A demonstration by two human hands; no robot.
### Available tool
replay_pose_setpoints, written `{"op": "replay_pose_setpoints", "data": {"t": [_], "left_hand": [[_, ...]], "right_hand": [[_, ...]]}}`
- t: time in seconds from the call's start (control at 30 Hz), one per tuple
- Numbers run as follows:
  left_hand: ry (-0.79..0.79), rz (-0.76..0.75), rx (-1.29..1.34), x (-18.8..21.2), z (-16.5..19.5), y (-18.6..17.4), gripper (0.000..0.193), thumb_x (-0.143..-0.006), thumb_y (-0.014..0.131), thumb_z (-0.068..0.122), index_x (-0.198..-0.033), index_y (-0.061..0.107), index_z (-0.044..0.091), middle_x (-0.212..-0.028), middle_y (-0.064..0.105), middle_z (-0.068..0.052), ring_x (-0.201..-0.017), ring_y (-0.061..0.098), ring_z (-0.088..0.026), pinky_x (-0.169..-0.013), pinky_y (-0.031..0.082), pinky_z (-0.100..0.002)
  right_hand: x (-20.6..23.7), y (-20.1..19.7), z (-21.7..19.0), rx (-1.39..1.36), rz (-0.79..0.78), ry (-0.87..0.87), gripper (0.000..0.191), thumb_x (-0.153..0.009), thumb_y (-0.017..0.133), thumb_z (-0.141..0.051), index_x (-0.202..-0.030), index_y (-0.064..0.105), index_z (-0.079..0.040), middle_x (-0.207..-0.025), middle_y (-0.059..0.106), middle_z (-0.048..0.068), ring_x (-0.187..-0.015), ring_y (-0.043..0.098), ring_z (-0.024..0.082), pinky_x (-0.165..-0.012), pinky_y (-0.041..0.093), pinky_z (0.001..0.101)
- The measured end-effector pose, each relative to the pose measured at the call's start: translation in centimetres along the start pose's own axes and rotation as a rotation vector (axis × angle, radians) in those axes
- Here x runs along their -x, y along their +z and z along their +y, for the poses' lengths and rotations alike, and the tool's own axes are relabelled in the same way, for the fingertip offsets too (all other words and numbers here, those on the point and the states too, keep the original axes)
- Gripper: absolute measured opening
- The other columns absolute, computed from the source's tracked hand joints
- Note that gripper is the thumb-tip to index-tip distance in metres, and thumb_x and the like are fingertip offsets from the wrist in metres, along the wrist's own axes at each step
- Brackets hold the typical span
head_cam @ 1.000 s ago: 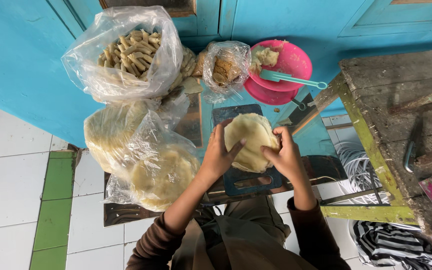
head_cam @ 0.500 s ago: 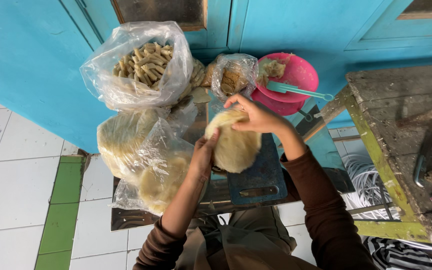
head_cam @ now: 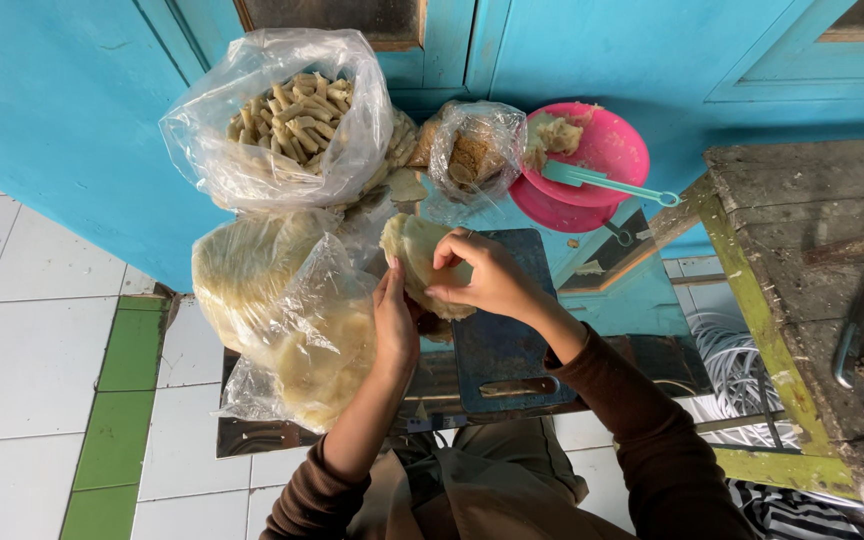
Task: The person peels thin dough sheets apart from a stack of round dough discs, separating each delicate sheet by hand and setting the freed sheets on the table while working through the stack one disc at a time.
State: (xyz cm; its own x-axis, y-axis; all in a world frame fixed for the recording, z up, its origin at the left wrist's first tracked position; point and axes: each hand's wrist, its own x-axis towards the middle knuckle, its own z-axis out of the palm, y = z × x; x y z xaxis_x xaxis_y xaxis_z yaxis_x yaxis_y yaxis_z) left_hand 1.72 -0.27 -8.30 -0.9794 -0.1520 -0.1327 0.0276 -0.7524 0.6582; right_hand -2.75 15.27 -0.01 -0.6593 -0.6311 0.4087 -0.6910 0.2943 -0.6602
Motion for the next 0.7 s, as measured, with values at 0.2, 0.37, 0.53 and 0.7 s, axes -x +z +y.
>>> {"op": "replay_pose_setpoints", "data": {"t": [0.2, 0.37, 0.53, 0.7], "left_hand": [[0.054, 0.062, -0.209, 0.7, 0.1, 0.1, 0.042, -0.108, 0.053, 0.042, -0.111, 0.068, 0.003, -0.073, 0.051, 0.005, -0.06, 0.038, -0.004, -0.05, 0.029, -0.023], [0.046, 0.054, -0.357, 1.4, 1.6, 1.3, 0.033, -0.097, 0.065, 0.031, -0.114, 0.064, 0.002, -0.088, 0.067, 0.001, -0.073, 0.061, -0.005, -0.059, 0.05, -0.024], [0.14, -0.027, -0.371, 1.0, 0.7, 0.9, 0.034, -0.094, 0.073, 0.023, -0.119, 0.061, 0.002, -0.098, 0.072, -0.005, -0.081, 0.066, -0.007, -0.066, 0.054, -0.025], [0.124, 0.059, -0.118, -0.1, -0.6, -1.2, 0.021, -0.096, 0.067, 0.009, -0.115, 0.067, -0.001, -0.098, 0.071, -0.003, -0.082, 0.064, -0.008, -0.07, 0.051, -0.019]], "right_hand": [[0.0, -0.4, 0.6, -0.105, 0.027, 0.099, 0.01, -0.093, 0.074, -0.008, -0.1, 0.072, 0.0, -0.105, 0.073, 0.005, -0.091, 0.072, 0.014, -0.083, 0.058, 0.0269], [-0.6, -0.6, 1.2, -0.163, -0.037, 0.133, 0.014, -0.093, 0.075, -0.01, -0.104, 0.077, -0.001, -0.108, 0.075, 0.006, -0.095, 0.072, 0.015, -0.085, 0.057, 0.0283], [-1.1, -0.5, 1.8, -0.345, -0.051, 0.249, 0.017, -0.097, 0.07, -0.018, -0.104, 0.076, -0.003, -0.105, 0.071, 0.007, -0.095, 0.066, 0.017, -0.085, 0.055, 0.0301], [-1.7, -1.4, 2.6, -1.015, 0.332, 0.665, 0.017, -0.102, 0.061, -0.025, -0.11, 0.066, -0.011, -0.099, 0.069, 0.008, -0.082, 0.066, 0.018, -0.072, 0.053, 0.033]]}}
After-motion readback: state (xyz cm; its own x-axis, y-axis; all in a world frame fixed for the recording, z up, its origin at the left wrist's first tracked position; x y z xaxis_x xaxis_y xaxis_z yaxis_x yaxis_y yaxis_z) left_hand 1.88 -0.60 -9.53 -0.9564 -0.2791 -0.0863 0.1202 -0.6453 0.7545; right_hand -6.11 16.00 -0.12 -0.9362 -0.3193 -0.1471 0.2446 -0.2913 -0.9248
